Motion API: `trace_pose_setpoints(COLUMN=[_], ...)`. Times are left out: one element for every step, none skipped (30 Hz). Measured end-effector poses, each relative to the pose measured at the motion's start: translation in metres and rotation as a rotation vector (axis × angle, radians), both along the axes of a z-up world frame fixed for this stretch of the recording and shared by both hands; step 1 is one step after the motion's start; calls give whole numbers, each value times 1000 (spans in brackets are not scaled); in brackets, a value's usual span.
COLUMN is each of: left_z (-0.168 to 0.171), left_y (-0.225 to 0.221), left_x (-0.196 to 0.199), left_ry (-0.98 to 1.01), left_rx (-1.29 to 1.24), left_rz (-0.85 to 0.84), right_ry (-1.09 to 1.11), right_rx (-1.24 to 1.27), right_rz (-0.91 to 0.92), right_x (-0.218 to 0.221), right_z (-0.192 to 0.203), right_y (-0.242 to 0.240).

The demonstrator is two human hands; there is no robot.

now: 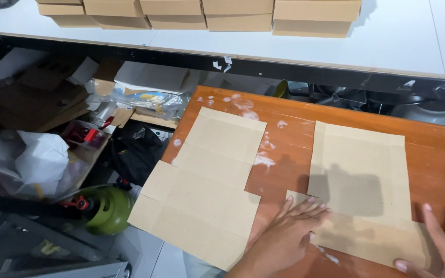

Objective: The person folds flat cardboard pieces into small rectangular boxes on a wooden table. They crease the flaps, tuck the sides, and form the box shape by hand, then place the finished box on a nearby stack of completed boxes.

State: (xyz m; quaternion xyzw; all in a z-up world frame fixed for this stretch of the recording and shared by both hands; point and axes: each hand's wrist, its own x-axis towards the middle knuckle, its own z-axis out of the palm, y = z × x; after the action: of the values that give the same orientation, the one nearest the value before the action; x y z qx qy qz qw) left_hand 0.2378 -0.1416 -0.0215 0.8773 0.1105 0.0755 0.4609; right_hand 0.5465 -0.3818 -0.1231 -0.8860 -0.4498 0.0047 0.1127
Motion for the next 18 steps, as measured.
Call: trace_pose_setpoints(left_z=[-2, -4, -7, -5, -3, -2, -4, -6, -8, -4, 0, 3, 2, 1, 0, 8, 16, 23], left_y=[-2, -3, -6, -6, -6, -6, -4, -2, 0, 2, 4, 7, 8, 10, 12, 15, 18, 22], left_x=[1, 3, 5, 4, 4, 4, 4, 4, 4, 3, 1, 0, -2, -4, -5, -8, -12, -15], left_ry=[-4, -9, -11, -12, -41, -70, -73, -70, -68, -72, -53, -35, -37, -94, -153, -155, -136, -112], left_rx=[0, 41, 82, 81, 89, 97, 94, 131, 167, 162, 205, 247, 241, 282, 320, 311, 199, 88], left_rz=[-1, 10, 16, 11, 22, 34, 20, 32, 42, 25, 31, 38, 17, 103, 185, 160, 176, 190], right_ry=[-4, -5, -7, -6, 52, 105, 105, 49, -11, -13, -16, -21, -22, -29, -37, -41, -45, -51], right_rx=[0, -340, -679, -680, -488, -295, -296, -188, -80, -84, 44, 175, 168, 276, 383, 375, 447, 519], right_rz=[-1, -32, -75, -80, -45, -12, -26, 23, 65, 48, 85, 118, 96, 124, 147, 121, 93, 64], right_x=[-4, -7, -13, -18, -24, -29, -32, -34, -37, -41, -46, -50, -61, -72, -83, -91, -100, -108], right_z=[3, 6, 8, 7, 6, 5, 5, 6, 6, 10, 13, 17, 31, 45, 59, 65, 72, 78], right_y=[9, 18, 25, 22, 19, 16, 12, 9, 4, 5, 5, 5, 9, 12, 15, 13, 11, 10])
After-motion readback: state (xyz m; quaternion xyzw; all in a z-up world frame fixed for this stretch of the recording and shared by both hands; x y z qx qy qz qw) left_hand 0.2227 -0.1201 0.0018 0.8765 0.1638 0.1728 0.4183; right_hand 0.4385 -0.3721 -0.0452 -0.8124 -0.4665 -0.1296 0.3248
